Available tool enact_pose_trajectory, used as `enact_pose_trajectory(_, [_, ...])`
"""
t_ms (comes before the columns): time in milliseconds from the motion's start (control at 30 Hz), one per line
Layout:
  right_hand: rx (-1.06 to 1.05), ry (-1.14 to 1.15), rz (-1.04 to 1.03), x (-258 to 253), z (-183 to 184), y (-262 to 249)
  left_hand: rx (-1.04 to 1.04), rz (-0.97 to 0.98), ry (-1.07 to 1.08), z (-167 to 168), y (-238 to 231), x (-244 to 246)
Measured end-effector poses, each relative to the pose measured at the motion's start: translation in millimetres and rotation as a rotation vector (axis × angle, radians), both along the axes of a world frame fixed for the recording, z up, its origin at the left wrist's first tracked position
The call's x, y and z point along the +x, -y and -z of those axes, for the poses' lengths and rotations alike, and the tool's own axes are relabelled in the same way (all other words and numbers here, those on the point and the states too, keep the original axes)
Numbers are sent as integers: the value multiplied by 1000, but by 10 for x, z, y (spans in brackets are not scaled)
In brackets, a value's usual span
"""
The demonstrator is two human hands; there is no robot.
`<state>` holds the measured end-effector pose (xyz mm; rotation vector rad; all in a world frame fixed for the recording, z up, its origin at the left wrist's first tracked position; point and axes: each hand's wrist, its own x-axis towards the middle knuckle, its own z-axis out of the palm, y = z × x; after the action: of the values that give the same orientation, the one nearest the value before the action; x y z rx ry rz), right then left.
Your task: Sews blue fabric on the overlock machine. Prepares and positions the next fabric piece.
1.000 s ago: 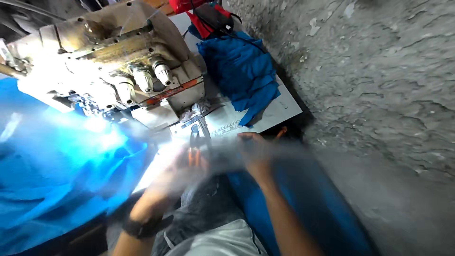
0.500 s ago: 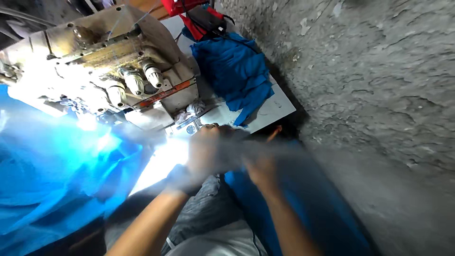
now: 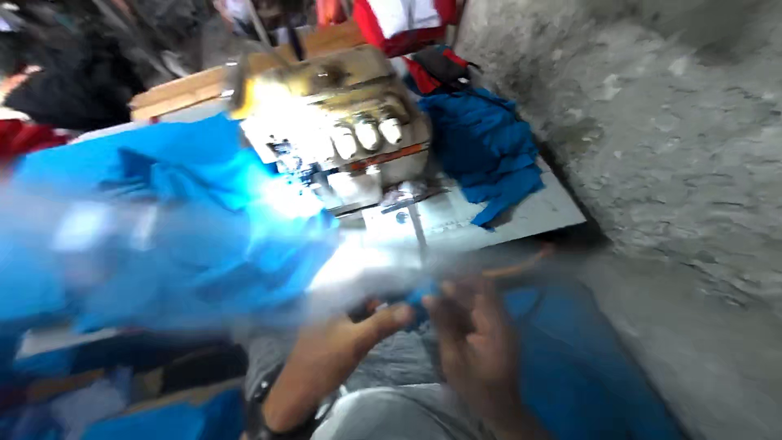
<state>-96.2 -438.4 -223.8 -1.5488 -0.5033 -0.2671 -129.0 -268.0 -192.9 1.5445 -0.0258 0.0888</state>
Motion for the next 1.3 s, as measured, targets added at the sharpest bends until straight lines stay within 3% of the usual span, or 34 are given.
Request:
enact_pose_trajectory(100, [4, -16, -107, -156, -105, -303, 152, -190, 88, -61, -206, -268])
enact_pose_trajectory(267, [58, -171, -355, -235, -185, -713, 237, -231, 110, -96, -654, -701])
enact_pose_trajectory(367, [117, -227, -456, -262, -181, -943, 167, -268, 66, -60, -844, -854])
enact_pose_trajectory(600, [282, -678, -562, -311, 62, -1098, -74, -304, -53, 171, -914, -909])
enact_pose_trajectory(700, [176, -643, -620, -296, 103, -1018, -234, -302, -84, 278, -937, -856])
enact_pose_trajectory(800, [98, -552, -651, -308, 50, -923, -236, -321, -118, 387, -987, -849])
enact_pose_trajectory(900, [87, -538, -583, -322, 42, -783, 201, -358, -152, 481, -1045, -800])
enact_pose_trajectory(967, [37, -566, -515, -273, 176, -514, 482, -280, -68, 483, -938, -691])
enact_pose_trajectory(1100, [-221, -412, 12, 61, 448, 120, 748, -111, 118, 480, -510, -182])
enact_pose_trajectory(1200, [-530, -252, 421, 481, 492, 528, 895, -75, 127, 719, -170, 364])
enact_pose_trajectory(1300, [-797, -306, 508, 832, 475, 803, 1087, -2, -3, 928, 97, 795])
